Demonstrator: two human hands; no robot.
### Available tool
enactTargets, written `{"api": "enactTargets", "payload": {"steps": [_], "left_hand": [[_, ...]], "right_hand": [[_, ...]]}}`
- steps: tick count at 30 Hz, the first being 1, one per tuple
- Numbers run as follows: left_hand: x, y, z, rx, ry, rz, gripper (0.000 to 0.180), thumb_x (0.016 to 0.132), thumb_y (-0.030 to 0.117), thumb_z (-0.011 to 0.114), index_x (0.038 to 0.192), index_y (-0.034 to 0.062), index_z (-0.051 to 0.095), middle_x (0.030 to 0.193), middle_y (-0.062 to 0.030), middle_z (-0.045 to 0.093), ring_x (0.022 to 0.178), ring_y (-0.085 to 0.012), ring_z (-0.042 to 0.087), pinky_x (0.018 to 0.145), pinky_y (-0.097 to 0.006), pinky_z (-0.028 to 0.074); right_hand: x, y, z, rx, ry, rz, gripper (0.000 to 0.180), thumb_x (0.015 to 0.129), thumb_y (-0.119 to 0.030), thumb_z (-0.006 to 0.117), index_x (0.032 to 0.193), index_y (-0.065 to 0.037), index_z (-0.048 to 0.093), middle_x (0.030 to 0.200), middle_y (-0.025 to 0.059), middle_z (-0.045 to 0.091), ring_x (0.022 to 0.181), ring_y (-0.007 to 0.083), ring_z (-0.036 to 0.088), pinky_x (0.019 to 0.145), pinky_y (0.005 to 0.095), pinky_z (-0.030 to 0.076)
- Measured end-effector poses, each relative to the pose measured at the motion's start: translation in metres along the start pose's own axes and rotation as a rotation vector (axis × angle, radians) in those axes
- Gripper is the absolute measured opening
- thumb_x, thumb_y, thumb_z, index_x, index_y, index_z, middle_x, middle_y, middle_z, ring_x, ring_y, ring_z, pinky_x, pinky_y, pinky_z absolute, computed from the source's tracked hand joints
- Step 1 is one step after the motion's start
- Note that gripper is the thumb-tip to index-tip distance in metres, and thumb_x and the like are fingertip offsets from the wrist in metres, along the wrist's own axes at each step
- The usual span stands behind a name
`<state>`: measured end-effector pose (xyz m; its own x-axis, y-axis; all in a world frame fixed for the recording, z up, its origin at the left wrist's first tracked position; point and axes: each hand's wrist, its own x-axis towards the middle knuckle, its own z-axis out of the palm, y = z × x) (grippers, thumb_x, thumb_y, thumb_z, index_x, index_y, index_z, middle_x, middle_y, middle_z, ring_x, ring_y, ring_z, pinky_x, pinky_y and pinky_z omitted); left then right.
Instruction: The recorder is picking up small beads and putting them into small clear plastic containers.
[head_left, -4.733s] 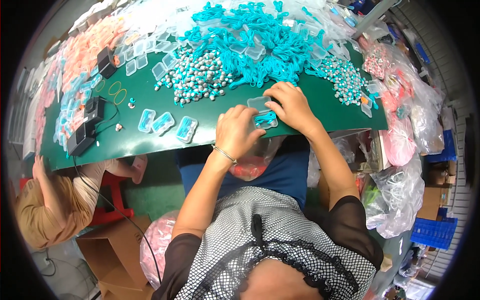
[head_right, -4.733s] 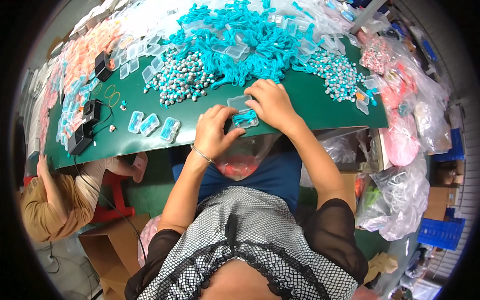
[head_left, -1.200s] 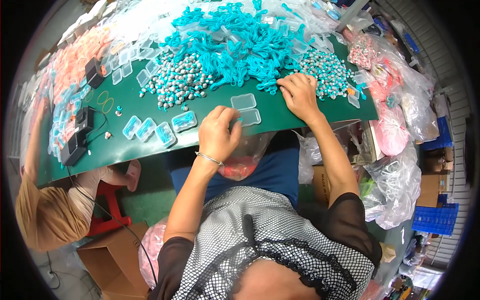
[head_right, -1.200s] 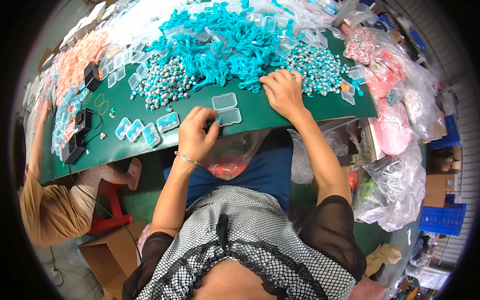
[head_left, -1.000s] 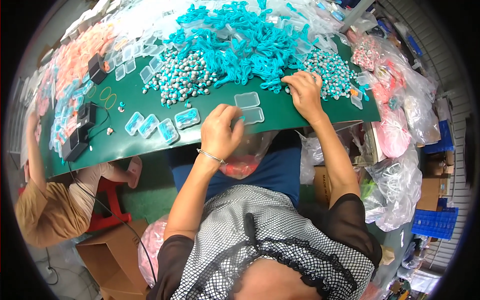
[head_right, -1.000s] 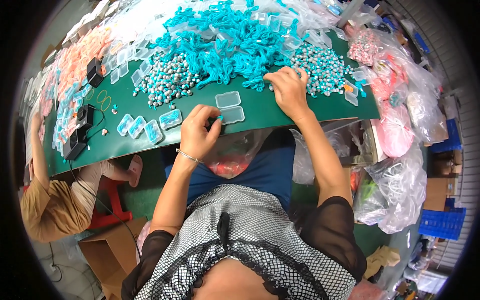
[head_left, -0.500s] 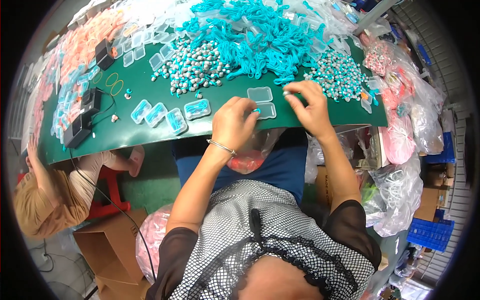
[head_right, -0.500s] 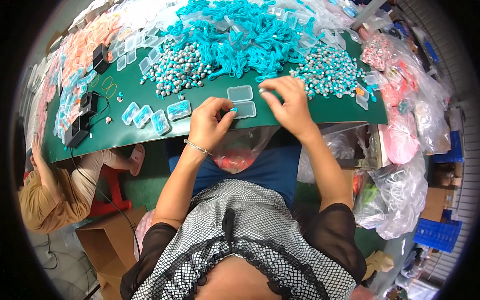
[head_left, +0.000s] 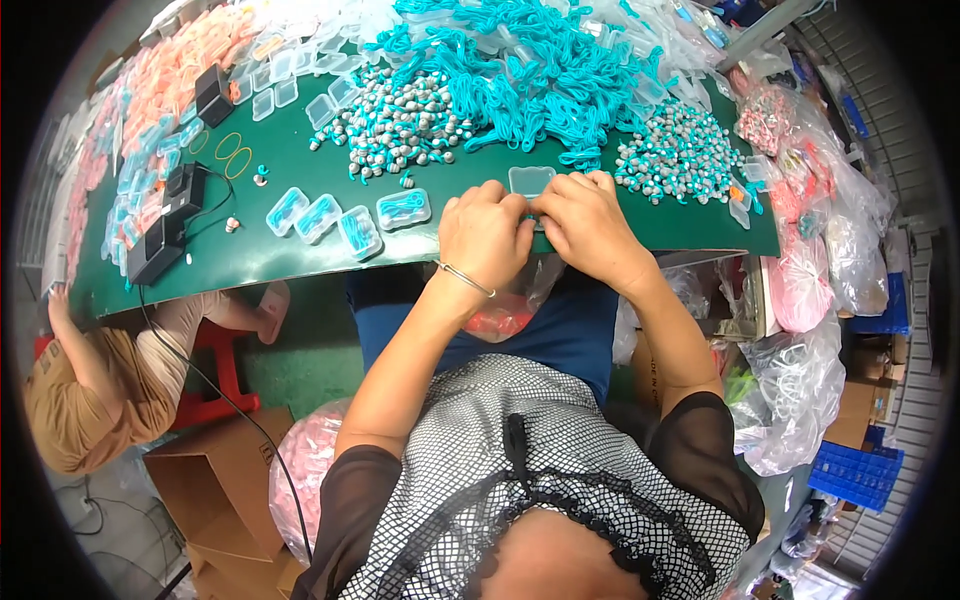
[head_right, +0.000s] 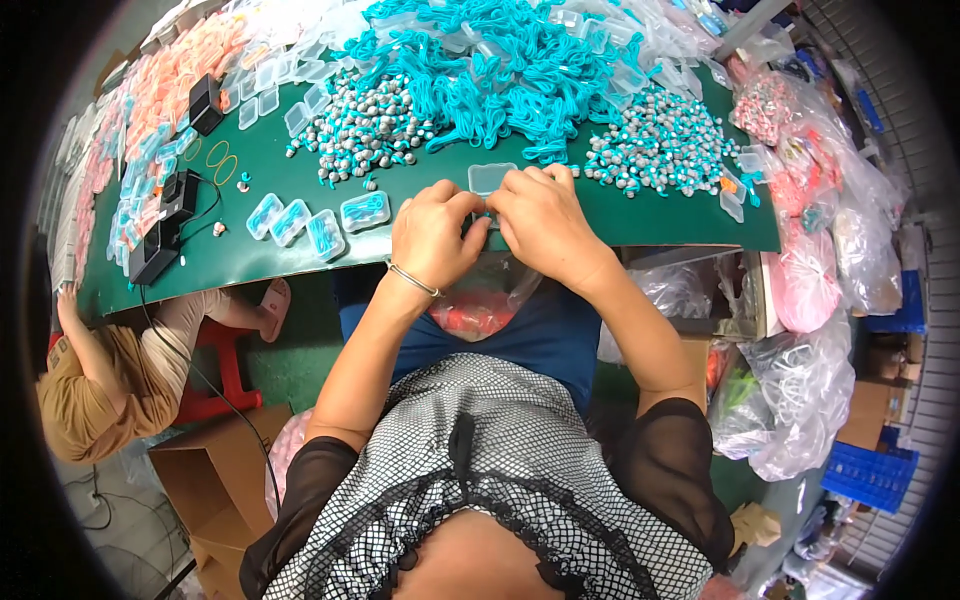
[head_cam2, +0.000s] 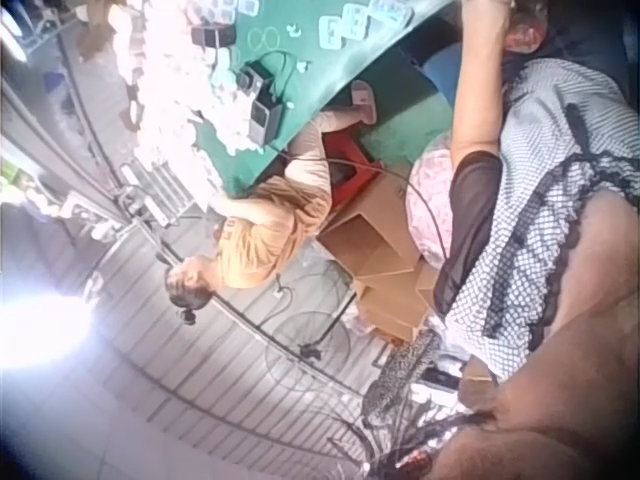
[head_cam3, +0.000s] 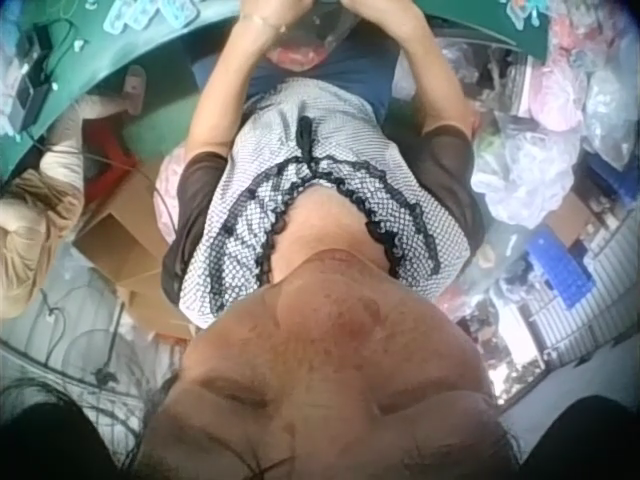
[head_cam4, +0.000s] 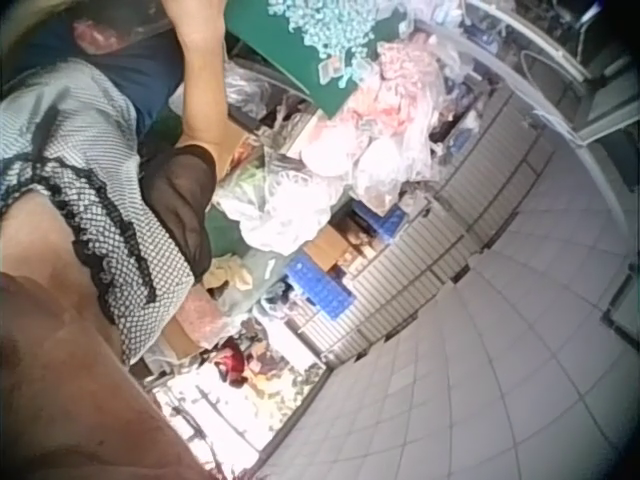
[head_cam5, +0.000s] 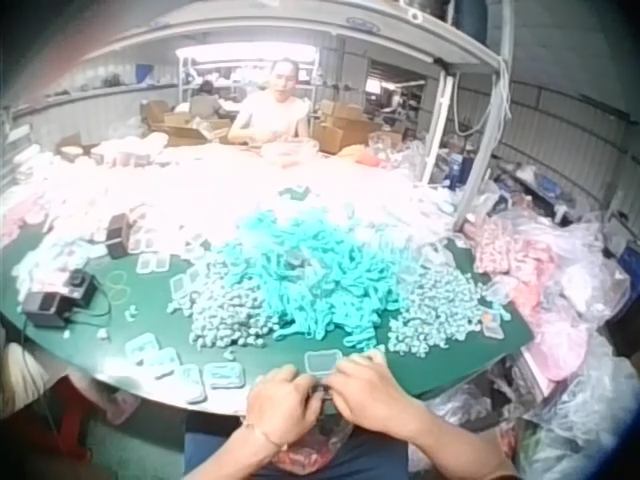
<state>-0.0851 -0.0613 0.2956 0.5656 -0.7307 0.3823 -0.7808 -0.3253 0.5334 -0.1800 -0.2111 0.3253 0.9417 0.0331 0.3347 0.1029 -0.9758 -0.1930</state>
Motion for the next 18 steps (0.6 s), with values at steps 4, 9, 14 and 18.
{"api": "enactTargets", "payload": {"steps": [4,9,14,18], "left_hand": [[-0.007,-0.006,-0.005,-0.034,-0.008,-0.013,0.019,0.077,0.022,0.072,0.090,0.0086,0.067,0.086,-0.0095,0.061,0.086,-0.0303,0.062,0.073,-0.044,0.045],[-0.003,0.000,-0.004,-0.080,0.006,0.052,0.037,0.076,0.024,0.074,0.107,0.0068,0.064,0.088,-0.0122,0.061,0.085,-0.0327,0.061,0.073,-0.045,0.046],[-0.008,-0.024,0.000,-0.130,-0.020,0.052,0.040,0.074,0.021,0.076,0.108,0.0041,0.064,0.085,-0.0152,0.059,0.080,-0.0353,0.060,0.069,-0.047,0.048],[-0.014,-0.029,-0.003,-0.111,-0.003,0.083,0.039,0.076,0.020,0.076,0.111,0.0064,0.063,0.090,-0.0117,0.059,0.082,-0.0328,0.059,0.071,-0.043,0.045]], "right_hand": [[0.008,-0.007,-0.004,0.099,-0.051,0.037,0.012,0.081,-0.009,0.065,0.093,-0.010,0.065,0.087,0.0043,0.061,0.088,0.0235,0.059,0.084,0.0390,0.037],[0.026,0.028,-0.006,-0.014,0.176,0.034,0.012,0.083,-0.010,0.066,0.096,-0.011,0.067,0.092,0.0043,0.066,0.090,0.0241,0.061,0.083,0.0406,0.039],[0.021,0.060,-0.030,0.023,0.657,0.224,0.027,0.079,-0.007,0.066,0.105,-0.015,0.069,0.104,0.0057,0.065,0.099,0.0263,0.060,0.089,0.0451,0.040],[-0.079,0.153,-0.050,-0.531,0.652,0.840,0.029,0.079,-0.006,0.065,0.105,-0.016,0.071,0.117,0.0059,0.061,0.109,0.0296,0.057,0.091,0.0469,0.044]]}}
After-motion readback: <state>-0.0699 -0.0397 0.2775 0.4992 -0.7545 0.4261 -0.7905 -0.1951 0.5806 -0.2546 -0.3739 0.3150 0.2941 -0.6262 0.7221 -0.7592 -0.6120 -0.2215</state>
